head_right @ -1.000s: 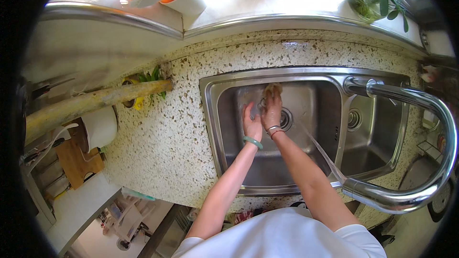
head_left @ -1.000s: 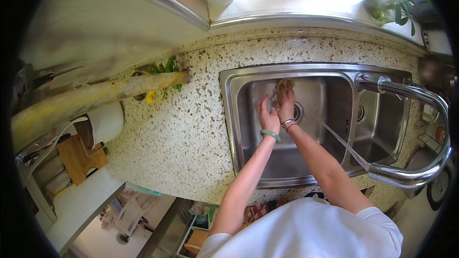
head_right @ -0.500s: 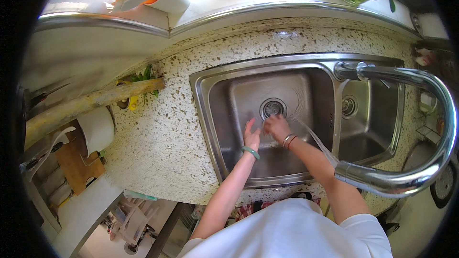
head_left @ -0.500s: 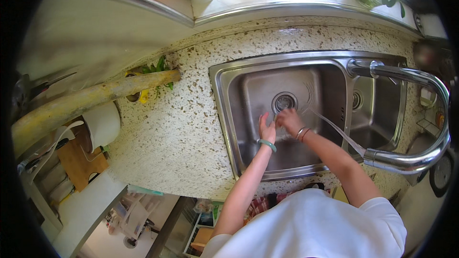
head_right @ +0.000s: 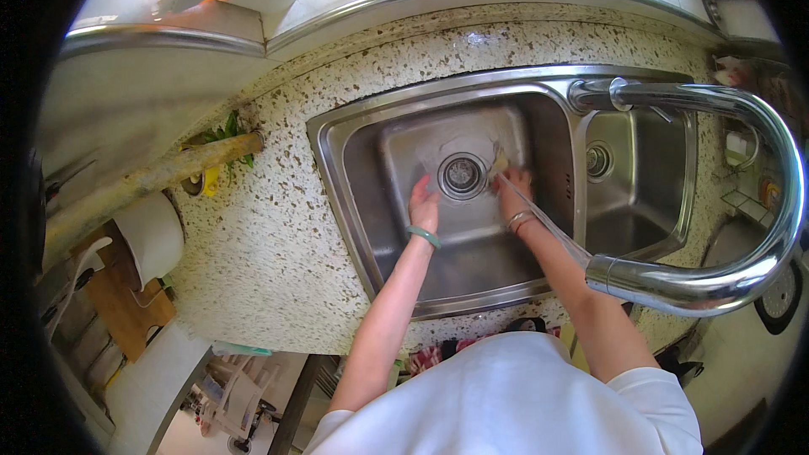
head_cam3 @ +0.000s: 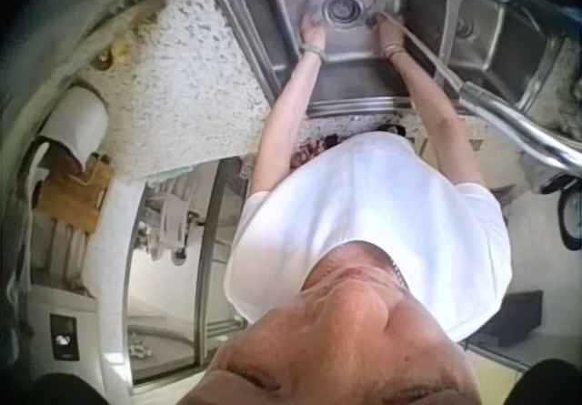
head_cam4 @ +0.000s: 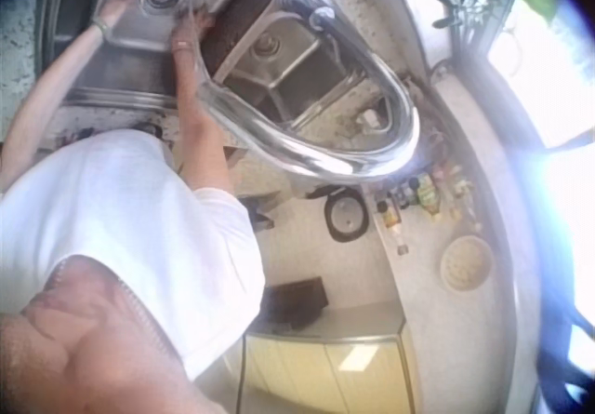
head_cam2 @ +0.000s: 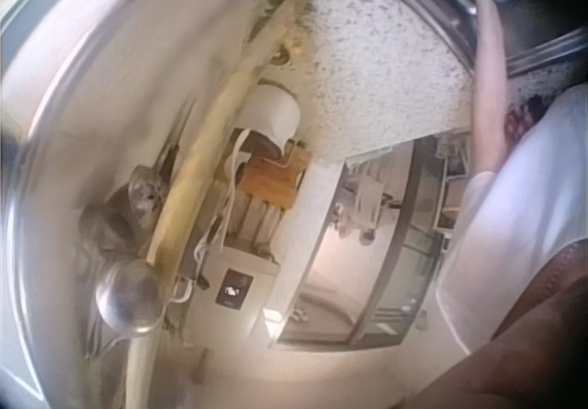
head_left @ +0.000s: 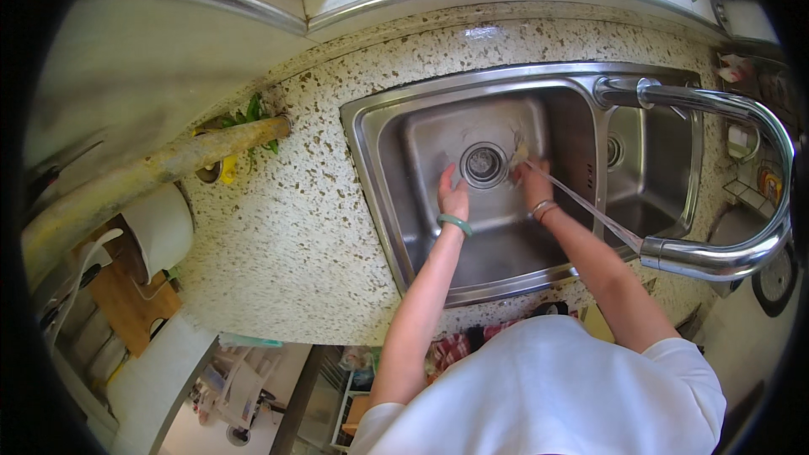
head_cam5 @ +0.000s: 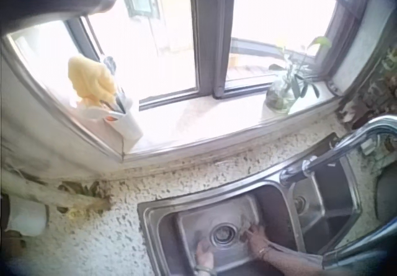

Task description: The person cleans the kitchen sink and countertop using a cloth and running water. They wipe the sink basin, faucet, and surrounding counter area, then briefly retrieve a potato from a storage bag before returning to wipe the counter and sink again.

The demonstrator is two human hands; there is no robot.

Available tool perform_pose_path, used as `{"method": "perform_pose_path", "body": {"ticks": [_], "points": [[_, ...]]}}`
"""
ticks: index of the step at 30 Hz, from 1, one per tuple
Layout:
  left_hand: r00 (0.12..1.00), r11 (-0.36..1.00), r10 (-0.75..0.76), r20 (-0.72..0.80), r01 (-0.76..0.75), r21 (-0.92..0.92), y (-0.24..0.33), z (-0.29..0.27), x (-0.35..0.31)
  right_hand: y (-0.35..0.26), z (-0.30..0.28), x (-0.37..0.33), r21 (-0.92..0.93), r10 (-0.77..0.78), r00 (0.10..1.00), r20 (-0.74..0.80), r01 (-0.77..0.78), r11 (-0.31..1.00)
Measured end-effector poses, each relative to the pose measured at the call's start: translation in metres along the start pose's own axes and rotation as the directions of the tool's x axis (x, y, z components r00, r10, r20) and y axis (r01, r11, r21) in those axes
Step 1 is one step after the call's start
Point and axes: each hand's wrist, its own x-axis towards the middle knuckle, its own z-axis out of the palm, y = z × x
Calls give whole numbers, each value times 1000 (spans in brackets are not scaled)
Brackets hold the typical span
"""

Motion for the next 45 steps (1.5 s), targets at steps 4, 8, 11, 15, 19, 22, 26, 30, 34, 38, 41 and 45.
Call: {"method": "perform_pose_path", "body": {"ticks": [4, 8, 11, 15, 19, 22, 26, 30, 34, 38, 41, 45], "points": [[1000, 1000, 12, -8, -12, 9, -5, -1, -11, -51, 50, -54, 187, -64, 994, 85, 47, 981], [1000, 999, -2, -2, 2, 40, 2, -7, -23, -109, 68, -14, 623, -154, 971, 185, 6, 783], [890, 902, 421, -176, -391, 181, 13, -20, -33, -148, 9, 41, 713, -164, 985, 49, 80, 696], [893, 924, 382, -240, -360, 131, 49, -21, -48, -158, -11, 86, 301, -160, 945, -285, 247, 921], [925, 949, 313, -214, -314, 30, 44, -22, -60, -171, 33, 84, 324, -360, 925, -121, 380, 867], [924, 942, 311, -223, -331, -60, 28, -26, -63, -174, 51, 46, 193, -409, 904, 125, 383, 904], [969, 982, 182, -164, -189, -26, 26, -30, -68, -114, 69, -28, -57, -718, 658, 228, 745, 665], [988, 989, 150, -36, -150, 20, -12, -33, -54, -62, 15, -26, -138, -406, 880, 245, 447, 884], [963, 950, -267, 28, 268, -157, 27, -18, -65, -20, -59, 43, 53, -128, 975, -181, 140, 989], [992, 963, -111, -59, 92, -253, 37, -21, -60, -14, -86, 71, -221, -289, 921, -263, 234, 947], [996, 969, -53, -69, 35, -246, 44, -32, -54, 4, -40, 51, -472, -134, 990, 49, 141, 870], [998, 967, -60, -36, 49, -252, 43, -42, -55, 1, 8, -14, -610, -116, 977, 182, 204, 765]]}}
